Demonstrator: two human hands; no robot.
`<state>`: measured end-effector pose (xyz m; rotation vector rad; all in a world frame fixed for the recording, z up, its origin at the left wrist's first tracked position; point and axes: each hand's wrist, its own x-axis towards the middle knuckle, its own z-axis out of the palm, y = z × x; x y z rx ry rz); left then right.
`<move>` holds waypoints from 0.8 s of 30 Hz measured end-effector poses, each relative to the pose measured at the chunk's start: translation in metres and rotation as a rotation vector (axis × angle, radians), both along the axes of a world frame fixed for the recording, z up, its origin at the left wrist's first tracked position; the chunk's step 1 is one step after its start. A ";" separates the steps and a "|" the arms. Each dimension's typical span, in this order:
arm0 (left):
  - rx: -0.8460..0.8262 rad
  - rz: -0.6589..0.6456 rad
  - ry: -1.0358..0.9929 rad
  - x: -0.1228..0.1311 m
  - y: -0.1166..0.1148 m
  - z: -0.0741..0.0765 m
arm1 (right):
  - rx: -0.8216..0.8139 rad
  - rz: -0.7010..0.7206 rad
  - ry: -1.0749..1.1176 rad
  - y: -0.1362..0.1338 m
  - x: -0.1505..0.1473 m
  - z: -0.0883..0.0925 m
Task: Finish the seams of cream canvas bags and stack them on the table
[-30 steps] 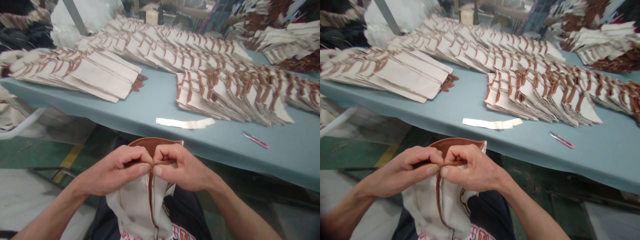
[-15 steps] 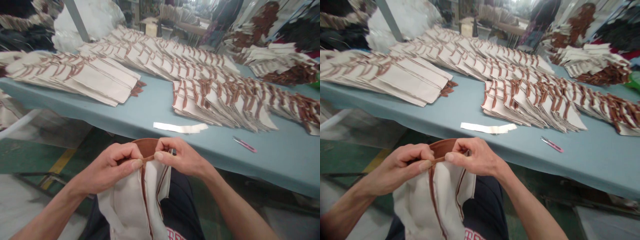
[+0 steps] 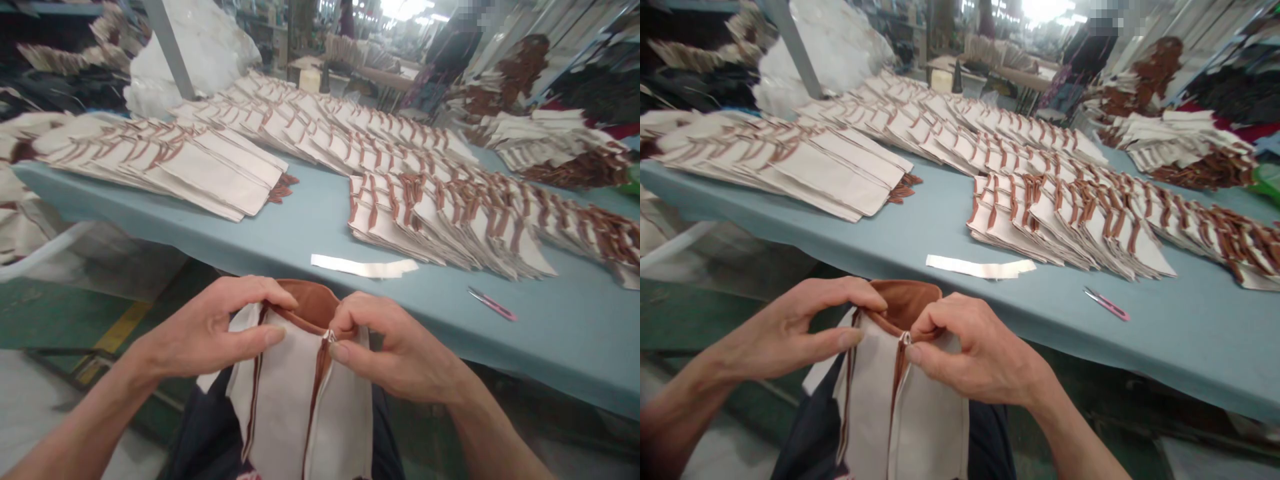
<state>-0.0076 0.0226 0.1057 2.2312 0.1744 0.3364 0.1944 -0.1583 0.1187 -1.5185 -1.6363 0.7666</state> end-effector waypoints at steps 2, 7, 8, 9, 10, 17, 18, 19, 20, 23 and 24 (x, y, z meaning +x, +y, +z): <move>0.017 -0.067 -0.061 0.011 -0.010 0.005 | 0.011 -0.004 -0.025 0.002 -0.002 0.002; 0.005 -0.124 -0.154 0.028 -0.024 0.003 | 0.012 -0.013 -0.036 0.002 -0.005 0.003; 0.007 -0.122 -0.154 0.029 -0.025 0.002 | 0.009 -0.017 -0.036 0.002 -0.005 0.002; 0.014 -0.120 -0.149 0.029 -0.025 0.002 | 0.008 -0.021 -0.038 0.002 -0.005 0.001; 0.026 -0.119 -0.141 0.030 -0.025 0.002 | 0.007 -0.026 -0.042 0.002 -0.005 0.001; 0.108 -0.143 -0.119 0.030 -0.023 0.010 | 0.029 -0.044 -0.018 0.002 -0.006 -0.006; 0.098 -0.147 -0.117 0.031 -0.022 0.010 | 0.029 -0.046 -0.008 0.003 -0.006 -0.007; 0.084 -0.151 -0.116 0.031 -0.022 0.009 | 0.028 -0.048 0.004 0.003 -0.006 -0.007; 0.066 -0.156 -0.116 0.032 -0.021 0.008 | 0.025 -0.049 0.017 0.003 -0.006 -0.008; 0.013 -0.162 -0.112 0.033 -0.020 0.006 | 0.026 -0.053 0.039 0.002 -0.006 -0.011; 0.004 -0.164 -0.106 0.034 -0.020 0.005 | 0.030 -0.055 0.038 0.001 -0.005 -0.012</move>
